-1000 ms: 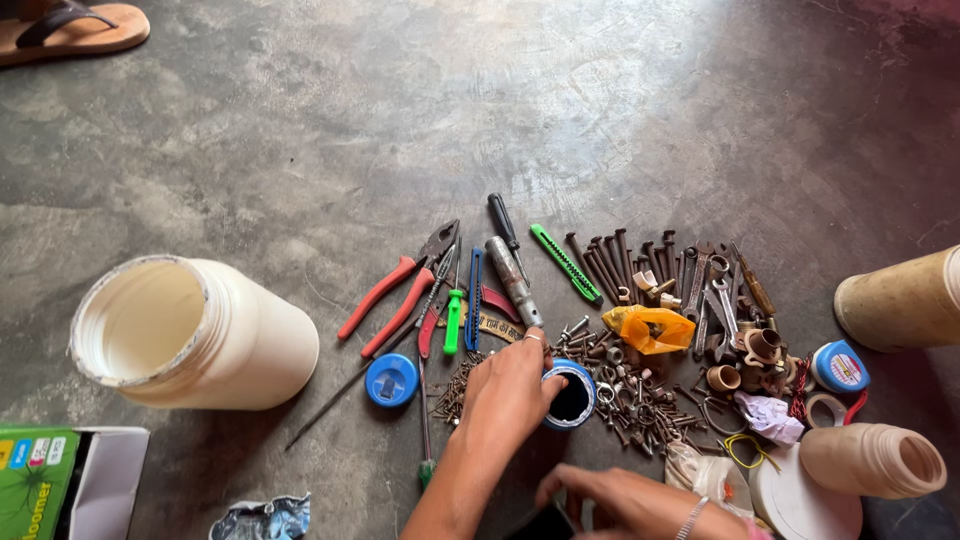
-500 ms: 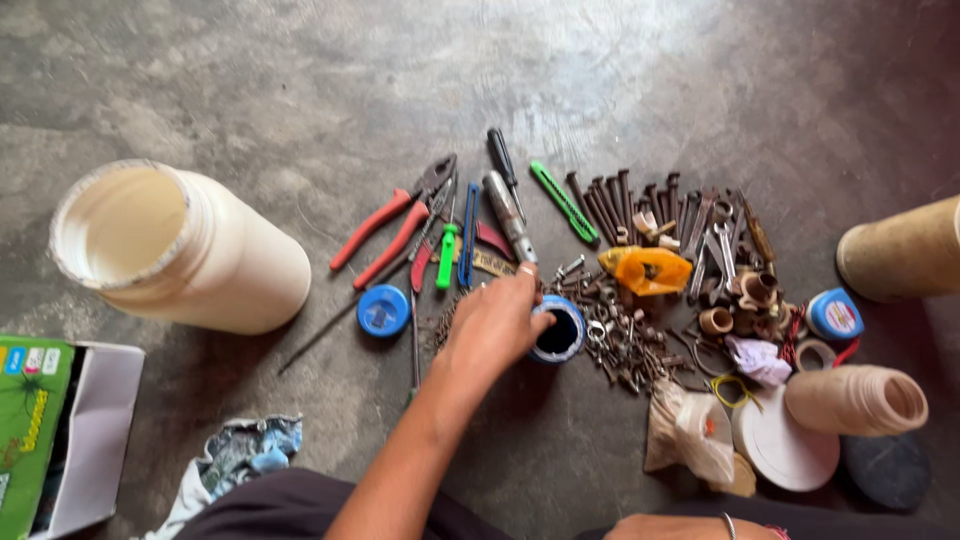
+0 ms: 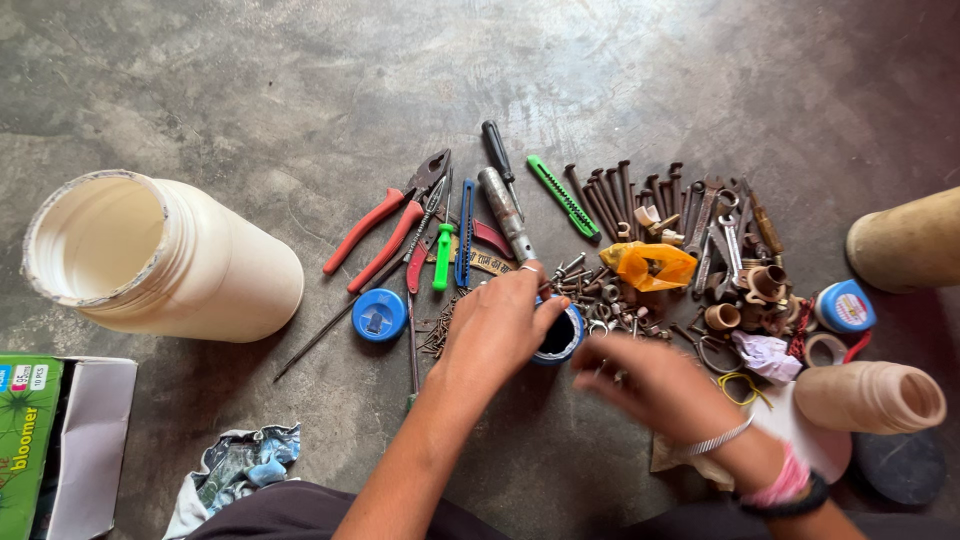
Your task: The person sits on the floor and sorts a mixed pile of hardware including screws, bolts, and nuts. They pick up individual items and place them into a small plastic bag and a blue container, organizing the hardware by type.
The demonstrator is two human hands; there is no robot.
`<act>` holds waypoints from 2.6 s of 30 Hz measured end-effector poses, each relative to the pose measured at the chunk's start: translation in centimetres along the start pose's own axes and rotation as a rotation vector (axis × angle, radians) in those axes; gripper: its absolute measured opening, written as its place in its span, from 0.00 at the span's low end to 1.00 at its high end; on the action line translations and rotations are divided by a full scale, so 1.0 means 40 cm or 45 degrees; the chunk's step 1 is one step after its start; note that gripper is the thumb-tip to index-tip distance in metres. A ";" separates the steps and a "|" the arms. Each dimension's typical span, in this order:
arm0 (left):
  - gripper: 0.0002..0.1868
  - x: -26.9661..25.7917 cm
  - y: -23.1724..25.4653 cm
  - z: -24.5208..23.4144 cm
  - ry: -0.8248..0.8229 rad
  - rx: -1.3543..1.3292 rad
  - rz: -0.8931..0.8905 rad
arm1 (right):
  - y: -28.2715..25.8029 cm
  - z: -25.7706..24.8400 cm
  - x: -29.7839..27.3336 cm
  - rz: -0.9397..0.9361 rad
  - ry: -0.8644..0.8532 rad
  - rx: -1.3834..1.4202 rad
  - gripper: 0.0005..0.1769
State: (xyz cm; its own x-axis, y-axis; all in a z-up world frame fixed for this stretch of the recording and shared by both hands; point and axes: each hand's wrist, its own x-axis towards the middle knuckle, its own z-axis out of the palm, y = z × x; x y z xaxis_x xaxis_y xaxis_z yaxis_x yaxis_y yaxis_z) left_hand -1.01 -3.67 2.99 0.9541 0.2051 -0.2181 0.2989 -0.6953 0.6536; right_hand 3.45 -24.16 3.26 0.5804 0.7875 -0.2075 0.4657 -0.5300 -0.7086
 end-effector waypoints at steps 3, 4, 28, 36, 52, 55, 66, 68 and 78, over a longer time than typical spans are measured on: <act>0.16 -0.004 -0.002 0.009 0.050 -0.061 0.058 | 0.016 -0.042 0.055 -0.013 0.016 -0.034 0.12; 0.16 -0.003 -0.006 0.015 0.099 -0.058 0.109 | 0.021 -0.048 0.064 0.057 -0.016 -0.030 0.12; 0.20 0.070 -0.077 0.043 0.071 -1.707 -0.347 | 0.131 -0.056 0.087 0.209 0.366 -0.102 0.12; 0.11 0.082 -0.062 0.073 0.158 -1.931 -0.277 | 0.107 0.006 0.152 -0.315 0.468 -0.482 0.22; 0.19 0.055 -0.054 0.039 0.266 -1.695 -0.283 | 0.106 0.029 0.167 -0.164 0.428 -0.434 0.12; 0.17 0.060 -0.055 0.047 0.216 -1.731 -0.329 | 0.101 0.027 0.167 -0.148 0.435 -0.447 0.10; 0.11 0.075 -0.094 0.036 0.105 -1.607 -0.240 | 0.112 -0.086 0.148 0.091 0.590 0.053 0.08; 0.11 0.078 -0.100 0.023 0.111 -1.506 -0.299 | 0.117 -0.117 0.143 0.084 0.632 0.262 0.08; 0.13 0.078 -0.120 0.023 0.105 -1.037 -0.161 | 0.176 -0.136 0.139 0.093 0.443 0.650 0.12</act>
State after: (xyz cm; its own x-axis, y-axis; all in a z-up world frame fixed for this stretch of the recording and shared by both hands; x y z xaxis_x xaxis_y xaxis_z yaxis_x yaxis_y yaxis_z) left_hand 0.51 -0.34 -1.50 0.9012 0.3202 -0.2922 0.2931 0.0463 0.9549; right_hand 13.61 -25.22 0.78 0.8225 0.5605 -0.0966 0.0881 -0.2934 -0.9519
